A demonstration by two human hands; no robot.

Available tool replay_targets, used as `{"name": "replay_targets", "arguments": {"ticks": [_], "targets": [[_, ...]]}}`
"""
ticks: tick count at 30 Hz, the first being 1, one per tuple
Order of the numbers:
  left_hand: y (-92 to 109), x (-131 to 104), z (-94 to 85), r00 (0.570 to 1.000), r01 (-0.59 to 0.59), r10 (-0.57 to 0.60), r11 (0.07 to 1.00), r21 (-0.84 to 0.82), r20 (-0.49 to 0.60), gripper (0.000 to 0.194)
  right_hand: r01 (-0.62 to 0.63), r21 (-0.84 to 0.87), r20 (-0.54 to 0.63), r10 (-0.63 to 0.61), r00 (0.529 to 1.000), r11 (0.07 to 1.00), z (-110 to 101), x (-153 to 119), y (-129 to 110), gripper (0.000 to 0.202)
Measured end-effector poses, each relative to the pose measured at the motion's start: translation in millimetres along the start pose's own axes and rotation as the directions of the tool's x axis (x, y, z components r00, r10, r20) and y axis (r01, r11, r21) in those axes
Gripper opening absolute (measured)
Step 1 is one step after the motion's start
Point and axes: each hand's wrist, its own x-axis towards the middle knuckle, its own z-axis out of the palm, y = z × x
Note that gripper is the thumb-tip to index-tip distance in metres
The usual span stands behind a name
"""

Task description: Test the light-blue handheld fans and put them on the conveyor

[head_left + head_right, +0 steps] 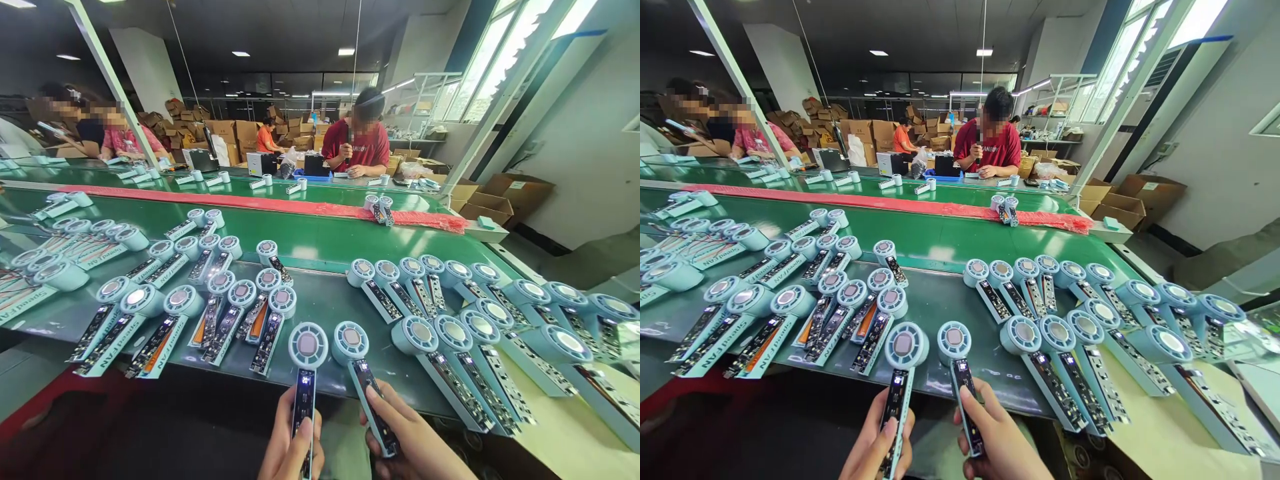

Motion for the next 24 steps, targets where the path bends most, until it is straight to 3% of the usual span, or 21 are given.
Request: {"name": "replay_targets", "arguments": {"ticks": [3, 7, 15, 24], "targets": [[-7.2, 5.1, 6.1, 0.994, 0.092, -0.092, 0.996, -0.002, 0.061, 0.058, 0.047, 0.083, -0.042, -0.044, 0.998, 0.995, -8.9, -1.3, 16.0, 0.051], [-12.0, 7.7, 10.6, 0.988, 0.136, -0.14, 0.989, 0.056, 0.066, 0.062, 0.103, 0.138, -0.056, -0.096, 0.994, 0.985, -10.6, -3.2, 25.3, 0.052], [-13.3, 9.2, 12.0, 0.982, 0.184, -0.187, 0.969, 0.162, 0.005, 0.061, 0.106, 0.162, -0.106, -0.089, 0.99, 0.981, -4.8, -12.4, 24.4, 0.056], [-13.5, 9.8, 17.5, 0.983, 0.175, -0.18, 0.97, 0.169, 0.019, 0.058, 0.18, 0.213, -0.164, -0.147, 0.975, 0.96, -9.5, -18.3, 27.6, 0.053]]}}
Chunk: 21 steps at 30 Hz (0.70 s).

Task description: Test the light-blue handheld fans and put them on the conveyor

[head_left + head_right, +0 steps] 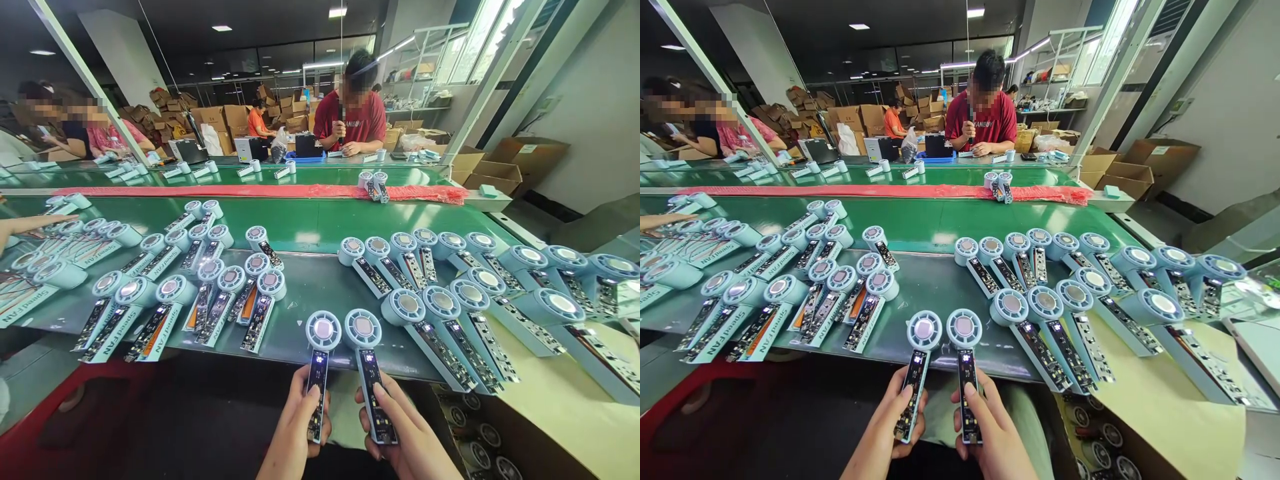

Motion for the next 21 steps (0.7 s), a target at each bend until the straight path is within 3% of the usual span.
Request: {"name": "replay_targets", "arguments": {"ticks": [12, 21], "targets": [[5.5, -9.6, 8.1, 0.999, 0.03, -0.028, 0.995, 0.093, -0.03, 0.044, 0.091, -0.121, 0.008, -0.09, 0.996, 0.989, -8.3, 2.6, 8.7, 0.058], [-2.8, -1.9, 6.8, 0.999, 0.034, -0.035, 0.999, 0.038, 0.019, 0.062, 0.082, -0.099, -0.015, -0.084, 0.996, 0.992, -11.2, 0.6, 17.3, 0.064]]}}
